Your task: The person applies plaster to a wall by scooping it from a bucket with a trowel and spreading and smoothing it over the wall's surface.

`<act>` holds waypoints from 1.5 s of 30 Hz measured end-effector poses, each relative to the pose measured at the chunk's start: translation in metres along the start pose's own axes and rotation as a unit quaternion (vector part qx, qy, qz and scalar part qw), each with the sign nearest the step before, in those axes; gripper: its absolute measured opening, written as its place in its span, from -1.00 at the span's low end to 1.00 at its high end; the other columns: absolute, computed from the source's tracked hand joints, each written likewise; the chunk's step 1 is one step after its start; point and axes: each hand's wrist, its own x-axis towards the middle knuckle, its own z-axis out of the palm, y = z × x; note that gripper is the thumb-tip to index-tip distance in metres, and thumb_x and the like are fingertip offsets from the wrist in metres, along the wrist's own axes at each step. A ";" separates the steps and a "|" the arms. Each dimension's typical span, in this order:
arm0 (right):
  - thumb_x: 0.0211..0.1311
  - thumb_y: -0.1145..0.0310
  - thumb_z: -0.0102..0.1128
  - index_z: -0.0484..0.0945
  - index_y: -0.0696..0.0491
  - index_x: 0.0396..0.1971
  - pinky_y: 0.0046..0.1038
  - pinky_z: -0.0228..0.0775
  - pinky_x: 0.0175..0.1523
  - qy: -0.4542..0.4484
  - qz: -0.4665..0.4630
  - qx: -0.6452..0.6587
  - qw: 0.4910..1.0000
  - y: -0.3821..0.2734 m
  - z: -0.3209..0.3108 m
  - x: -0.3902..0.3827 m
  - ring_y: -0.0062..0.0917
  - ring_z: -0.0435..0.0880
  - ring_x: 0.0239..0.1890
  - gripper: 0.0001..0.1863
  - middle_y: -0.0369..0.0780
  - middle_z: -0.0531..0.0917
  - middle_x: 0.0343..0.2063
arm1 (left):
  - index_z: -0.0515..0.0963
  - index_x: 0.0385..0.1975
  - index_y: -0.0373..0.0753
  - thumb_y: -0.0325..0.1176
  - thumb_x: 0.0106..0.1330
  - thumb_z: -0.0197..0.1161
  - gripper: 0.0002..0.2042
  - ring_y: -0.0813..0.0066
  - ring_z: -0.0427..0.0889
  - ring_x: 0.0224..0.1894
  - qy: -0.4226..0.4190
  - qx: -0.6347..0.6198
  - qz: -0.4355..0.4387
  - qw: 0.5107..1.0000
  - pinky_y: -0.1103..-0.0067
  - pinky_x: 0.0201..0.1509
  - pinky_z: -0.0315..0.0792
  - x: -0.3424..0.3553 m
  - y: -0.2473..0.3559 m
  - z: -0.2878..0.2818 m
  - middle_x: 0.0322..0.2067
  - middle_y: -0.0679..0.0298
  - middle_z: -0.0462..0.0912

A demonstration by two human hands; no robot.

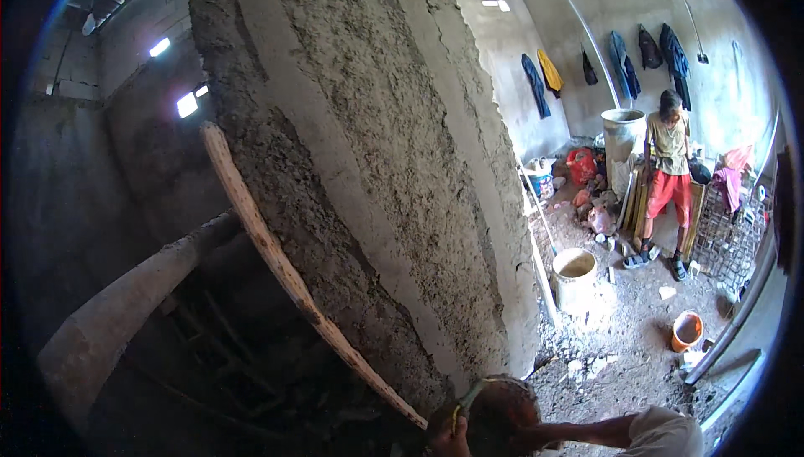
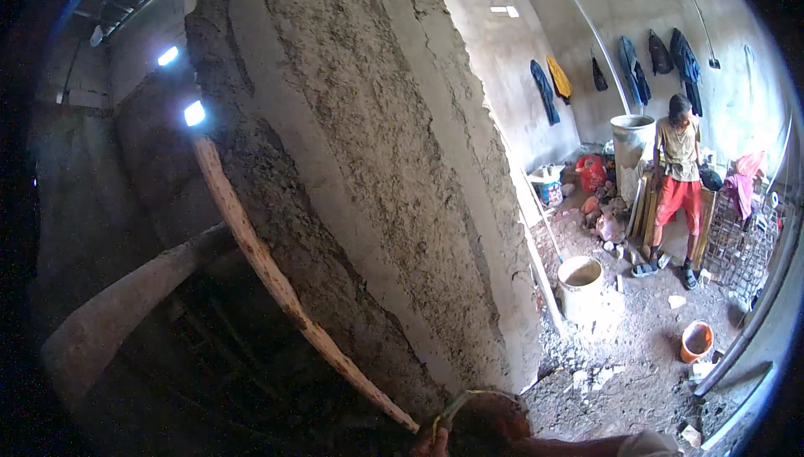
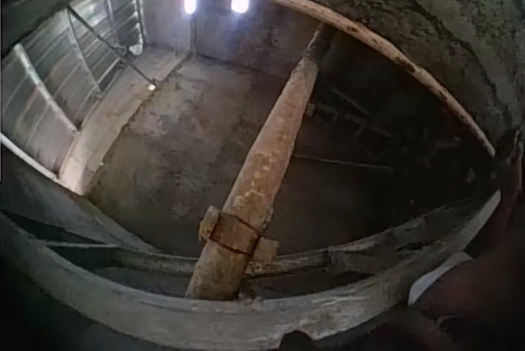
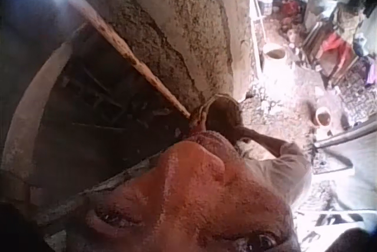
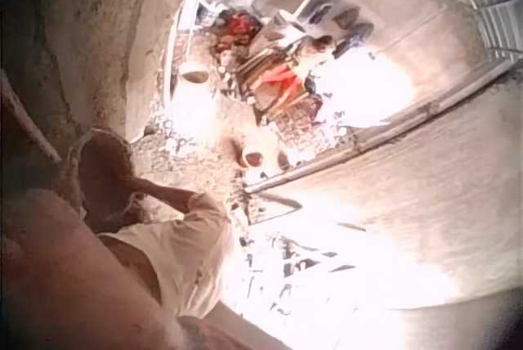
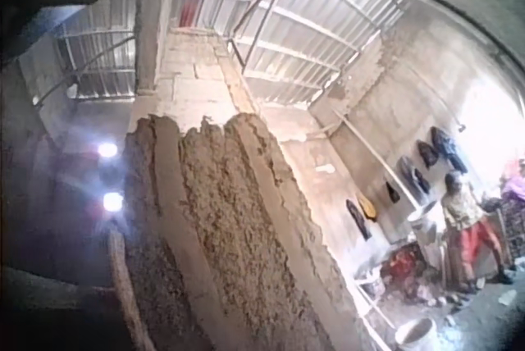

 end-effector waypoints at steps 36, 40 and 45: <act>0.37 -0.02 -0.07 0.42 0.04 0.04 -0.41 0.38 0.00 -0.225 -0.073 0.551 0.800 0.036 0.030 0.025 -0.56 0.48 -0.14 -0.53 -0.30 0.51 -0.19 | 0.58 -0.31 -0.47 -0.24 0.28 0.20 -0.68 0.44 0.46 -0.47 0.183 -0.075 -0.137 0.971 0.49 -0.33 0.39 0.035 -0.004 -0.037 -0.52 0.27 0.55; 0.36 -0.02 -0.06 0.37 0.10 0.10 -0.32 0.33 0.09 0.176 -0.402 0.332 0.835 0.039 0.041 0.029 -0.50 0.48 -0.10 -0.46 -0.30 0.52 -0.19 | 0.57 -0.30 -0.47 -0.23 0.27 0.21 -0.67 0.43 0.47 -0.47 0.185 -0.071 -0.146 0.969 0.48 -0.32 0.40 0.038 0.006 -0.032 -0.52 0.26 0.56; 0.35 0.02 -0.04 0.29 0.18 0.17 -0.36 0.42 0.01 -0.089 -0.196 0.435 0.875 0.037 0.057 0.024 -0.51 0.51 -0.11 -0.41 -0.28 0.52 -0.15 | 0.57 -0.28 -0.48 -0.22 0.27 0.21 -0.65 0.42 0.48 -0.45 0.187 -0.077 -0.148 0.968 0.47 -0.31 0.41 0.045 0.015 -0.026 -0.50 0.24 0.57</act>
